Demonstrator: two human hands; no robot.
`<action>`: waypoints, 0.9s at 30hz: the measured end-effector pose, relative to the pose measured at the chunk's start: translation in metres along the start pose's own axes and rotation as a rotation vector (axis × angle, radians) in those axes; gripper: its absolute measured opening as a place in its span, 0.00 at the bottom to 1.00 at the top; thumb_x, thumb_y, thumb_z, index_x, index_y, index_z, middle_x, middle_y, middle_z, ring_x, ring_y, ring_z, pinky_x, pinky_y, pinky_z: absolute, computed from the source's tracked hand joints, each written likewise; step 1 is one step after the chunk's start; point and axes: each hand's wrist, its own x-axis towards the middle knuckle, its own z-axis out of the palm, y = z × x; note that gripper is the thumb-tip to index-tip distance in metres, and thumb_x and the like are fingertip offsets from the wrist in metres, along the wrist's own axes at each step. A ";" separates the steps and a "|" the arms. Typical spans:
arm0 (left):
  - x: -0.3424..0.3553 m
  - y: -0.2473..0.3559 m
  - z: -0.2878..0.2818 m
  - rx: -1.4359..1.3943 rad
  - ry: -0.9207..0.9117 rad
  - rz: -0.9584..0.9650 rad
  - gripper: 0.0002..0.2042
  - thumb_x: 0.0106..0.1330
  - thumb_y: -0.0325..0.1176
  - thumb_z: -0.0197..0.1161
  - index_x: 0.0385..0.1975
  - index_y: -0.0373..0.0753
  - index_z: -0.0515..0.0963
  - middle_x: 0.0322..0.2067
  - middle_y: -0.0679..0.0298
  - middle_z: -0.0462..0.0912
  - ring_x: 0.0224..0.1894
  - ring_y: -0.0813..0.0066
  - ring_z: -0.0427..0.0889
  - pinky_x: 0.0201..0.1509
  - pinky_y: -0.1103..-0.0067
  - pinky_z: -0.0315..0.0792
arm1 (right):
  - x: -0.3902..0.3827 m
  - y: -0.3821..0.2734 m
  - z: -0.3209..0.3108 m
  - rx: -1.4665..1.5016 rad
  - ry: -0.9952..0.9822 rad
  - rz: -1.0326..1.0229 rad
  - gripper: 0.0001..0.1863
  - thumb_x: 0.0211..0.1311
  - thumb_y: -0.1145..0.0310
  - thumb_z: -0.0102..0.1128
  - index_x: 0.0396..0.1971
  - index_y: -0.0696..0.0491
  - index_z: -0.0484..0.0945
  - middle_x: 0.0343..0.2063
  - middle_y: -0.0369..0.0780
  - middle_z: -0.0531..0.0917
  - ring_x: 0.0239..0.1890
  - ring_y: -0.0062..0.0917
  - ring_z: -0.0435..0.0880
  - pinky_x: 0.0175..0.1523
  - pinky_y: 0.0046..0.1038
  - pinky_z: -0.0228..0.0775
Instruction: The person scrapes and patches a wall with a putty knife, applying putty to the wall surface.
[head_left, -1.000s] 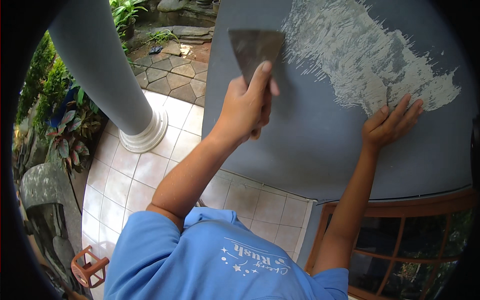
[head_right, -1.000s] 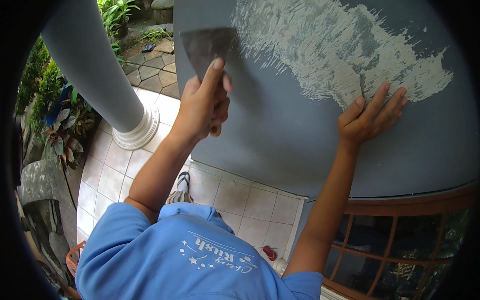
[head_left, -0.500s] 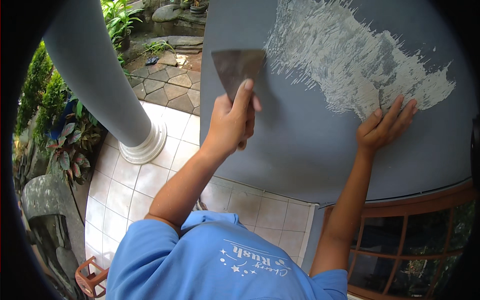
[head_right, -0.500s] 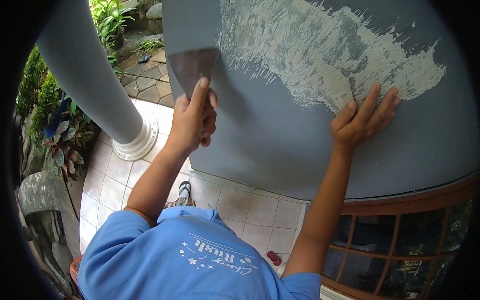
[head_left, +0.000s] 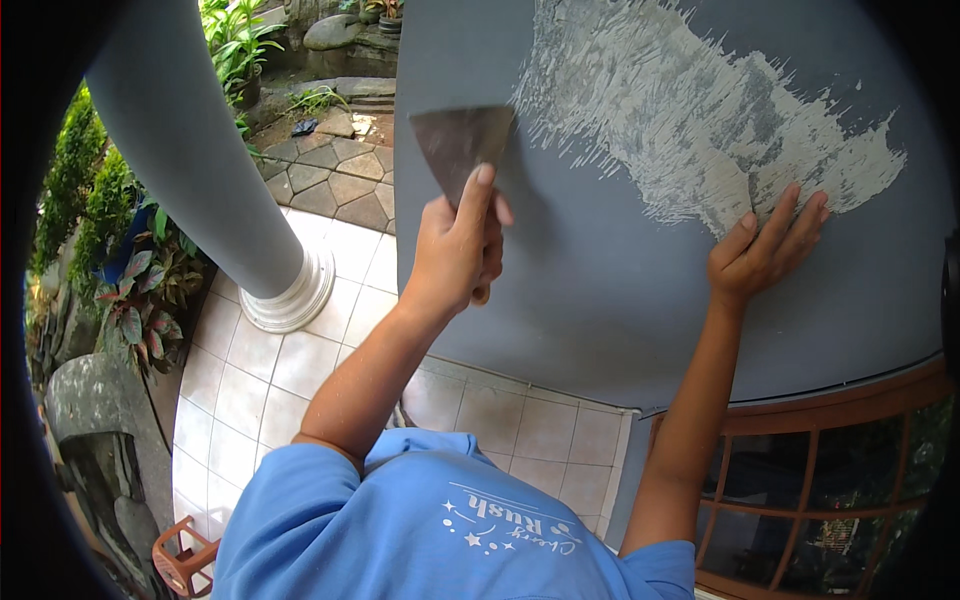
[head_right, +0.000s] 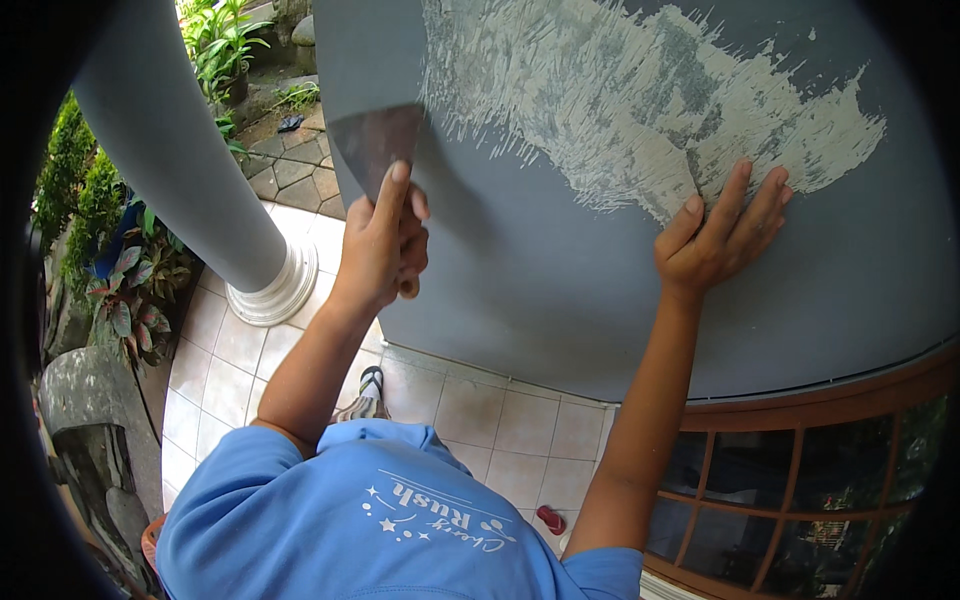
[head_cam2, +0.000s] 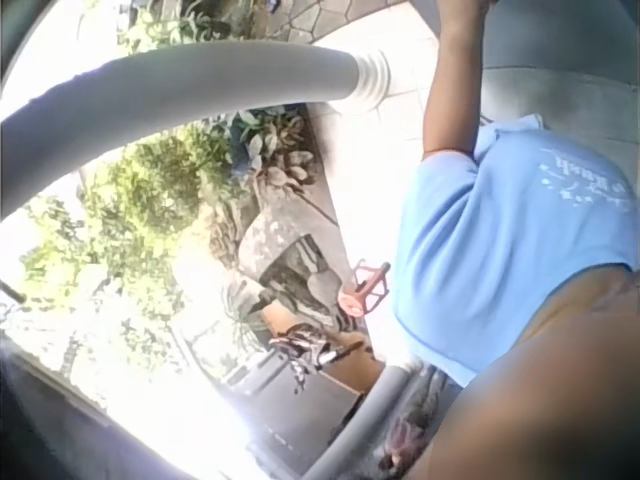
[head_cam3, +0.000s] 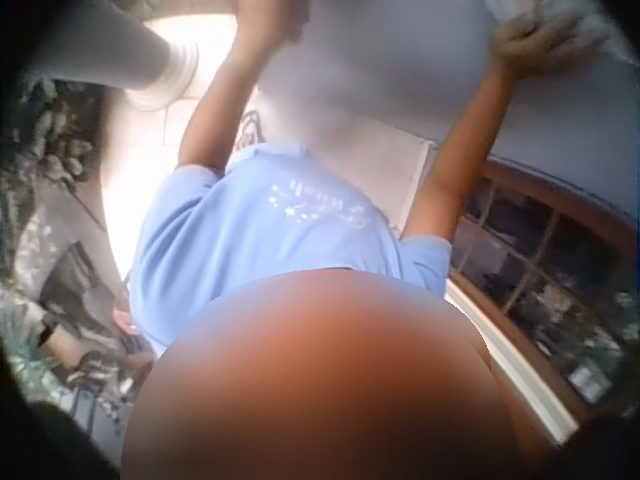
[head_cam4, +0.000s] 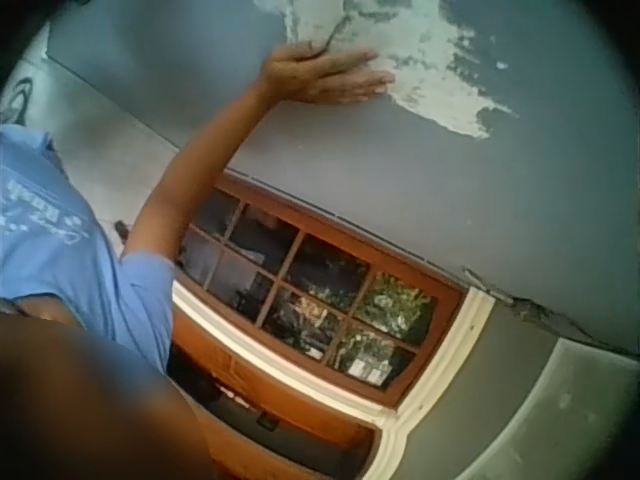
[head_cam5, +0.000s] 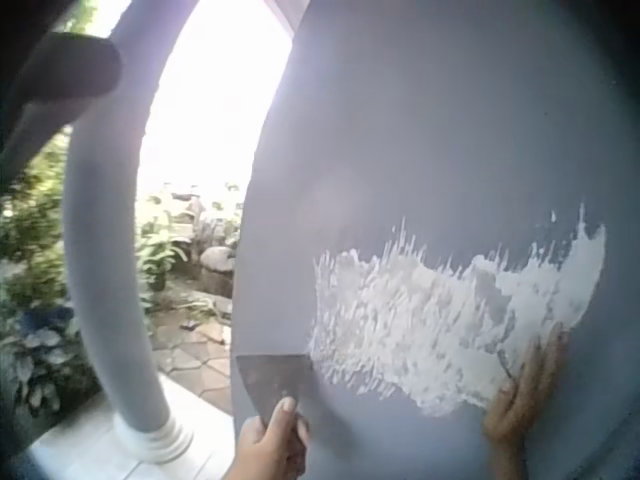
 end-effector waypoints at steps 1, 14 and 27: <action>-0.001 -0.004 -0.003 0.003 -0.009 -0.003 0.23 0.69 0.58 0.51 0.23 0.43 0.67 0.08 0.76 0.51 0.06 0.85 0.52 0.07 0.83 0.43 | 0.000 0.000 -0.001 0.003 -0.001 -0.009 0.27 0.69 0.55 0.37 0.63 0.53 0.67 0.66 0.51 0.62 0.69 0.45 0.58 0.70 0.48 0.46; -0.001 0.028 0.016 0.084 -0.031 -0.052 0.23 0.69 0.56 0.52 0.23 0.42 0.68 0.08 0.77 0.51 0.07 0.87 0.52 0.07 0.83 0.43 | -0.003 0.002 -0.002 0.001 0.001 -0.003 0.27 0.70 0.56 0.37 0.63 0.54 0.67 0.66 0.51 0.62 0.69 0.46 0.58 0.69 0.49 0.47; 0.008 0.037 0.031 0.089 -0.058 0.086 0.24 0.70 0.58 0.49 0.23 0.43 0.67 0.08 0.77 0.52 0.06 0.86 0.51 0.06 0.84 0.43 | -0.004 0.007 -0.004 -0.008 0.009 -0.009 0.27 0.70 0.56 0.36 0.63 0.53 0.67 0.66 0.51 0.62 0.69 0.45 0.58 0.69 0.47 0.48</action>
